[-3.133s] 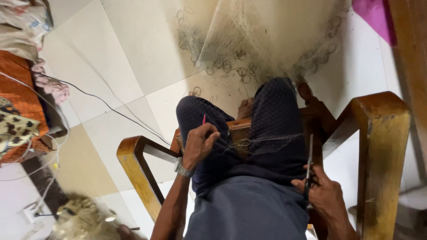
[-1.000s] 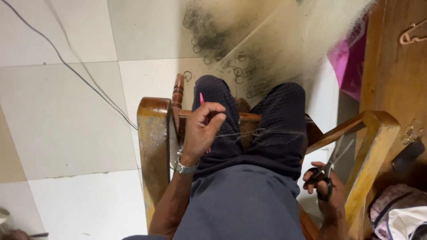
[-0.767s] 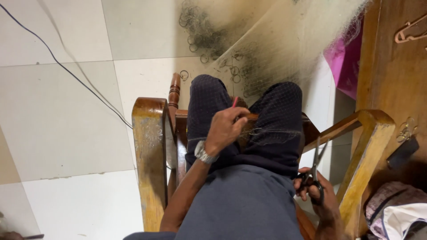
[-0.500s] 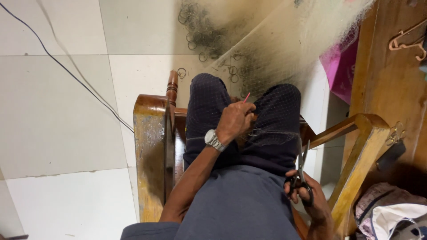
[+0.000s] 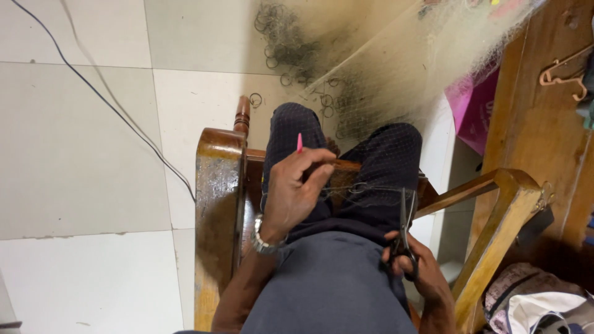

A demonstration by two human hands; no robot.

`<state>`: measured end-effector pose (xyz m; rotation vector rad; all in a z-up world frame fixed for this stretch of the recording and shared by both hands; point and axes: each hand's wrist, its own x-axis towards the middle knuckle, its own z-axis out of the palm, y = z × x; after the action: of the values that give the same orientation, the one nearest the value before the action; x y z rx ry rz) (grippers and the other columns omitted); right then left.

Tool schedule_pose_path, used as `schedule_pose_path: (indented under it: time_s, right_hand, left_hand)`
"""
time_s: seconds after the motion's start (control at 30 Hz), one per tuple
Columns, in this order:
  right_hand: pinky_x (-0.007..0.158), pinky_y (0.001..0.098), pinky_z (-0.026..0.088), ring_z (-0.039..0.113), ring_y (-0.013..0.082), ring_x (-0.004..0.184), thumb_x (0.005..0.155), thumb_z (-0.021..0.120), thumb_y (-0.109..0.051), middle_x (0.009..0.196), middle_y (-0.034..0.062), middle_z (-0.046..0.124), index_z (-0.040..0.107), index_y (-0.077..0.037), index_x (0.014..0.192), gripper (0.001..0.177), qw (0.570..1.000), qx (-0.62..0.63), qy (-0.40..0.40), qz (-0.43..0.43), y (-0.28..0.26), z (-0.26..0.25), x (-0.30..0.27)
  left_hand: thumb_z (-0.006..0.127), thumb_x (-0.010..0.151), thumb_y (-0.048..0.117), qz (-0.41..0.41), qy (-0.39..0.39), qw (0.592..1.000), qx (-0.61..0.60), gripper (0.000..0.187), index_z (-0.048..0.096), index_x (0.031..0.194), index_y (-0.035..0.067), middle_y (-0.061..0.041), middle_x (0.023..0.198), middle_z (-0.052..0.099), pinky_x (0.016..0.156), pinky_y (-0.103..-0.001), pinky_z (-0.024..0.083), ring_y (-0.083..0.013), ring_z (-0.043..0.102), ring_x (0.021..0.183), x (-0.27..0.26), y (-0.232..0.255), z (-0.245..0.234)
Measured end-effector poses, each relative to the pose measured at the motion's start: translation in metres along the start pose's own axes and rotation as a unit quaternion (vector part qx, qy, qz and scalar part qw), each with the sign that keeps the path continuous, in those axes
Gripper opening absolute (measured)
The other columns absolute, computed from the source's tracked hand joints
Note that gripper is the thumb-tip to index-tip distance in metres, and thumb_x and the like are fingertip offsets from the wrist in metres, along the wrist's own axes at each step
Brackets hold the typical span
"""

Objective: Repairing a fishing net using a net needle and scissors while seated in a chair

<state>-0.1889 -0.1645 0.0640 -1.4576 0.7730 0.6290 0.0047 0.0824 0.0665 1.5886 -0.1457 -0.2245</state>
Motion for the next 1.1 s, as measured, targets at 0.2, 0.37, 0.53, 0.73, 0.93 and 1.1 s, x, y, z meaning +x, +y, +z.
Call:
schedule_pose_path:
  time_s: [0.2,0.37,0.53,0.73,0.93,1.1]
  right_hand:
    - [0.052,0.0270,0.038,0.048,0.0165,0.059,0.069,0.068,-0.026,0.086,0.0106,0.062,0.055,-0.005,0.117,0.054,0.990,-0.056,0.130,0.018,0.005,-0.009,0.004]
    - [0.060,0.0318,0.040,0.055,0.0204,0.069,0.072,0.069,-0.013,0.080,0.0130,0.065,0.048,-0.010,0.121,0.053,0.956,-0.142,0.246,0.076,-0.009,0.002,0.005]
    - [0.064,0.0357,0.053,0.066,0.0234,0.071,0.071,0.070,-0.037,0.090,0.0102,0.071,0.052,-0.018,0.112,0.049,0.884,-0.354,0.253,0.173,-0.004,0.011,0.014]
    - [0.075,0.0364,0.045,0.063,0.0245,0.094,0.070,0.069,-0.037,0.099,0.0101,0.068,0.057,-0.019,0.111,0.046,0.883,-0.366,0.263,0.130,0.025,0.007,0.011]
    - [0.071,0.0339,0.053,0.070,0.0223,0.078,0.067,0.070,-0.040,0.104,0.0052,0.071,0.053,-0.030,0.116,0.053,0.879,-0.411,0.204,0.128,0.027,-0.017,-0.014]
    - [0.078,0.0304,0.045,0.066,0.0184,0.091,0.069,0.076,-0.025,0.099,0.0105,0.077,0.063,-0.022,0.120,0.052,0.911,-0.287,0.089,0.284,0.034,-0.052,-0.040]
  left_hand:
    - [0.058,0.084,0.010,-0.004,0.021,0.999,0.044,0.013,0.066,0.093,0.004,-0.007,0.086,0.068,0.068,-0.026,0.050,-0.0150,0.064,0.076,-0.014,0.015,-0.025]
    - [0.058,0.083,0.012,-0.024,0.001,0.998,0.052,0.015,0.066,0.093,0.005,-0.007,0.088,0.067,0.072,-0.028,0.050,-0.0164,0.064,0.080,-0.014,0.005,-0.027]
    - [0.059,0.081,0.010,-0.016,-0.025,0.997,0.071,0.015,0.065,0.093,0.006,-0.006,0.087,0.067,0.070,-0.028,0.051,-0.0166,0.064,0.079,-0.017,-0.003,-0.020]
    - [0.059,0.085,0.014,0.004,-0.014,0.999,0.052,0.016,0.065,0.096,0.004,-0.008,0.090,0.068,0.072,-0.029,0.051,-0.0182,0.065,0.081,-0.032,0.021,-0.041]
    - [0.060,0.084,0.016,0.001,0.007,0.997,0.072,0.020,0.061,0.101,0.005,-0.006,0.088,0.065,0.066,-0.025,0.051,-0.0145,0.063,0.077,-0.055,0.043,-0.075]
    - [0.058,0.082,0.020,-0.128,-0.078,0.981,0.121,0.023,0.062,0.103,0.011,-0.002,0.076,0.067,0.040,-0.013,0.043,-0.0057,0.054,0.050,-0.077,0.008,-0.059]
